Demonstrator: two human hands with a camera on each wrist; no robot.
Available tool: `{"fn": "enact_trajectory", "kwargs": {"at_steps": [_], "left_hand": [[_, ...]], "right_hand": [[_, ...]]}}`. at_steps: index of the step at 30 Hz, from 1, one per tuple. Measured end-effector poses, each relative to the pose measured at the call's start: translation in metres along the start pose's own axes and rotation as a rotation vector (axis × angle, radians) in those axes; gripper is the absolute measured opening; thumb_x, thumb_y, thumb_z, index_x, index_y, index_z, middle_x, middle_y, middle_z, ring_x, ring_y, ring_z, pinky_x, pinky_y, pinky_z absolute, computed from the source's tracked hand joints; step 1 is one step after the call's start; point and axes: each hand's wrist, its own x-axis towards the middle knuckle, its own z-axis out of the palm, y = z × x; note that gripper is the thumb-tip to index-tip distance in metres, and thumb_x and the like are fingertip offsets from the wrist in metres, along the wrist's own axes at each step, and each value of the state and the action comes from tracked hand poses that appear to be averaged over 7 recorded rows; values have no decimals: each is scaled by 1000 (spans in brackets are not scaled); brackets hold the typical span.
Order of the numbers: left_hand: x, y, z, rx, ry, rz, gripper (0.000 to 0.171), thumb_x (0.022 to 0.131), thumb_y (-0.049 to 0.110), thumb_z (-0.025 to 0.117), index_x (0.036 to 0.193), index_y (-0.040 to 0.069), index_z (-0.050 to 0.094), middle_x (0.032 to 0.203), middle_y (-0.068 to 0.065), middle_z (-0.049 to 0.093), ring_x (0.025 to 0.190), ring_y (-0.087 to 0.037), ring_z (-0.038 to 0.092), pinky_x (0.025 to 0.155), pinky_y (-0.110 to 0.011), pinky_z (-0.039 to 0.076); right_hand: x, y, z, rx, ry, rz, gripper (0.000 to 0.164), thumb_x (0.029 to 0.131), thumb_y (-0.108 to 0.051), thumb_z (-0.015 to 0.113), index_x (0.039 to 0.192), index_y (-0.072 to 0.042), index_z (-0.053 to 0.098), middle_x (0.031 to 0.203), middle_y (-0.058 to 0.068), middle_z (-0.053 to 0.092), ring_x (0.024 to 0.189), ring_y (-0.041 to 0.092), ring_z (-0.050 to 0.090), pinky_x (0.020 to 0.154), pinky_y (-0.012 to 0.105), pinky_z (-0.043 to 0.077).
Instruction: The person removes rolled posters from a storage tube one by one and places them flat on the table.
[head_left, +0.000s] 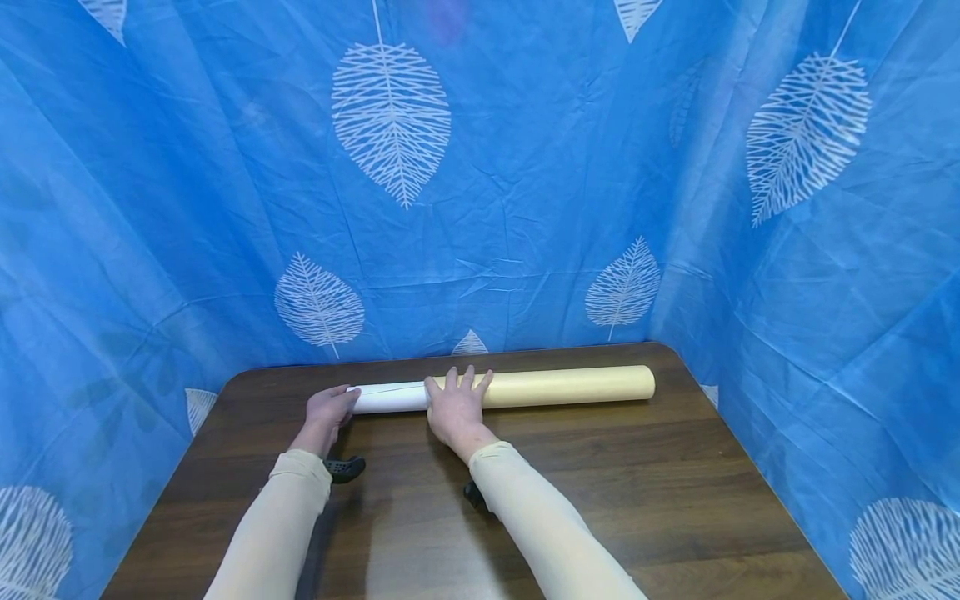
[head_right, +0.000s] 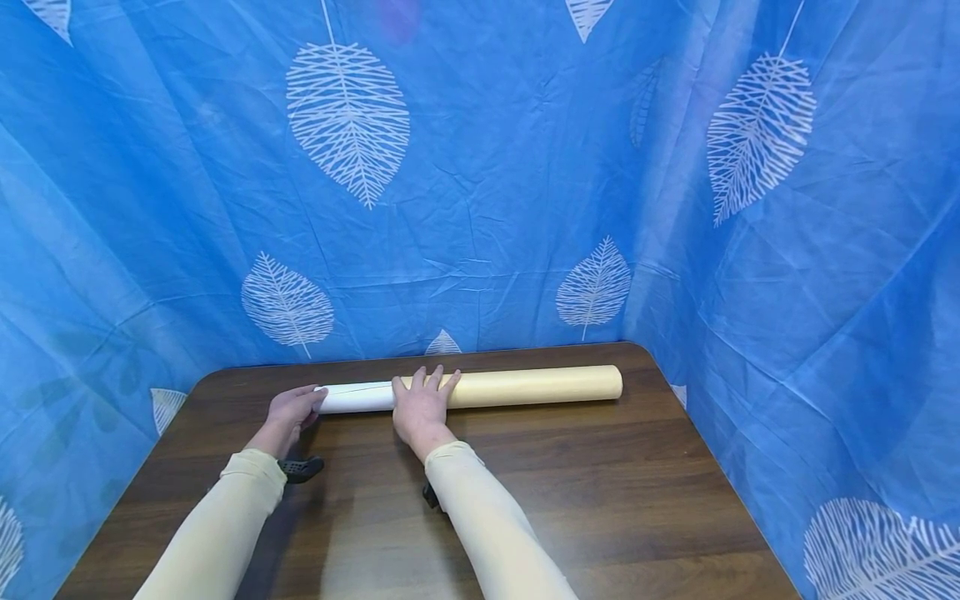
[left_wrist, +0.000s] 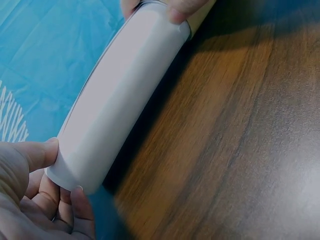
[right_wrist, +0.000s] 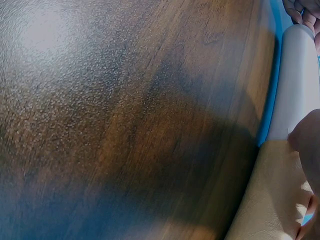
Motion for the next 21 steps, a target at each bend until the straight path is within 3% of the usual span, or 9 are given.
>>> {"fn": "enact_trajectory", "kwargs": {"at_steps": [10, 21], "left_hand": [[0, 0, -8, -6, 10, -8, 61, 103, 22, 59, 153, -6, 38, 158, -28, 36, 132, -36, 44, 107, -46, 43], [-3, -1, -10, -28, 43, -66, 63, 102, 26, 64, 150, -8, 43, 143, -25, 48, 93, -20, 57, 84, -30, 51]], "right_hand": [[-2, 0, 0, -9, 5, -2, 47, 102, -42, 53, 148, -37, 47, 153, 16, 47, 144, 50, 33, 109, 79, 18], [-2, 0, 1, -18, 16, -1, 48, 102, -45, 53, 148, -37, 47, 153, 16, 46, 143, 51, 33, 109, 78, 19]]}}
